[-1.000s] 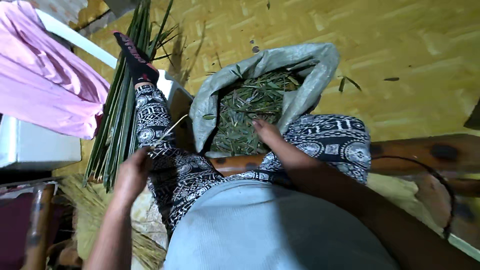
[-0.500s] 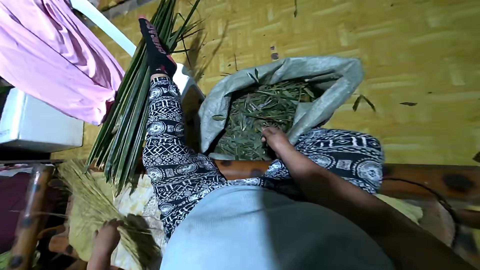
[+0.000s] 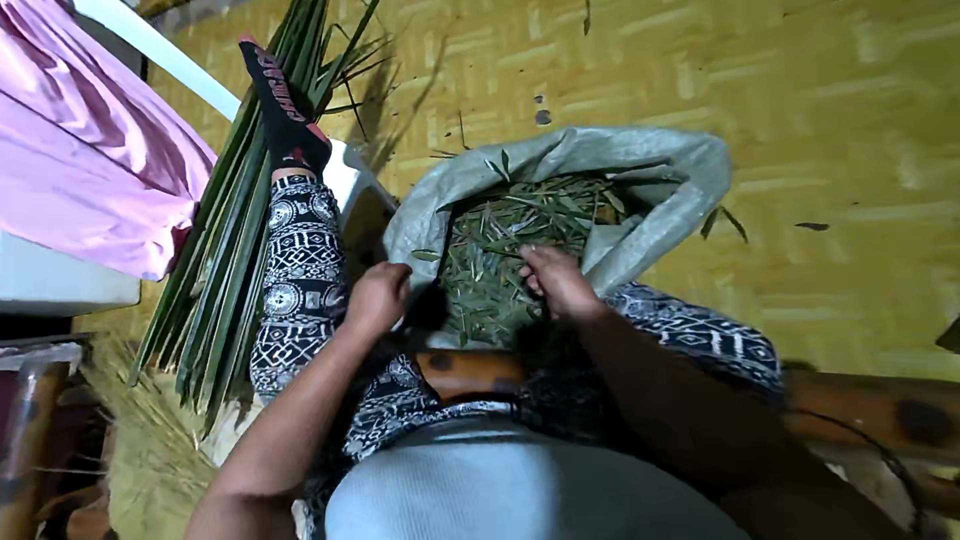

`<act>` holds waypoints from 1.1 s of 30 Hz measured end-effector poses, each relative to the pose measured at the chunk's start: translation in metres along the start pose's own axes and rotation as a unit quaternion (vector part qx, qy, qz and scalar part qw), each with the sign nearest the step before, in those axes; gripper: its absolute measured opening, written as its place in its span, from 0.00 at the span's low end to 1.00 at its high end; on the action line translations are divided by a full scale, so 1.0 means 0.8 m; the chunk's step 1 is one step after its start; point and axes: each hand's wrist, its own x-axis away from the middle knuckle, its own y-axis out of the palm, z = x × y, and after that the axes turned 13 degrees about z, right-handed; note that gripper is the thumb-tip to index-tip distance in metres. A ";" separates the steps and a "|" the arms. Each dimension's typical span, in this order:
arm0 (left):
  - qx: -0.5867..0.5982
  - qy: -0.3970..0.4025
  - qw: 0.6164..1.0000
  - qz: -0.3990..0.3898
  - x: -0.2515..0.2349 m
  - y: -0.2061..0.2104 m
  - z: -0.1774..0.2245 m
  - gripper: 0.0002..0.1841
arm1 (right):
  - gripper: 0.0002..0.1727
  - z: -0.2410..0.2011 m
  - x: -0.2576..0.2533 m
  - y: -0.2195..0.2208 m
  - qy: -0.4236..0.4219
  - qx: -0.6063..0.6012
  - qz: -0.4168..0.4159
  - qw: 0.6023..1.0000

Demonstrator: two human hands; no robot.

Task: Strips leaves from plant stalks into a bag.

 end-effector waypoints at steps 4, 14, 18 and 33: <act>-0.020 -0.143 0.976 -0.164 -0.106 0.110 -0.031 0.23 | 0.23 -0.023 -0.017 0.016 -0.037 0.030 -0.018 0.999; -0.179 -0.050 0.972 -0.144 -0.174 0.234 -0.089 0.31 | 0.23 -0.046 -0.012 0.010 -0.040 0.048 -0.054 0.997; -0.196 -0.072 0.967 -0.149 -0.177 0.234 -0.083 0.22 | 0.23 -0.047 -0.009 0.010 -0.054 0.040 -0.059 0.996; -0.190 -0.084 0.962 -0.175 -0.182 0.217 -0.069 0.19 | 0.22 -0.051 -0.002 0.008 -0.047 0.020 -0.053 0.997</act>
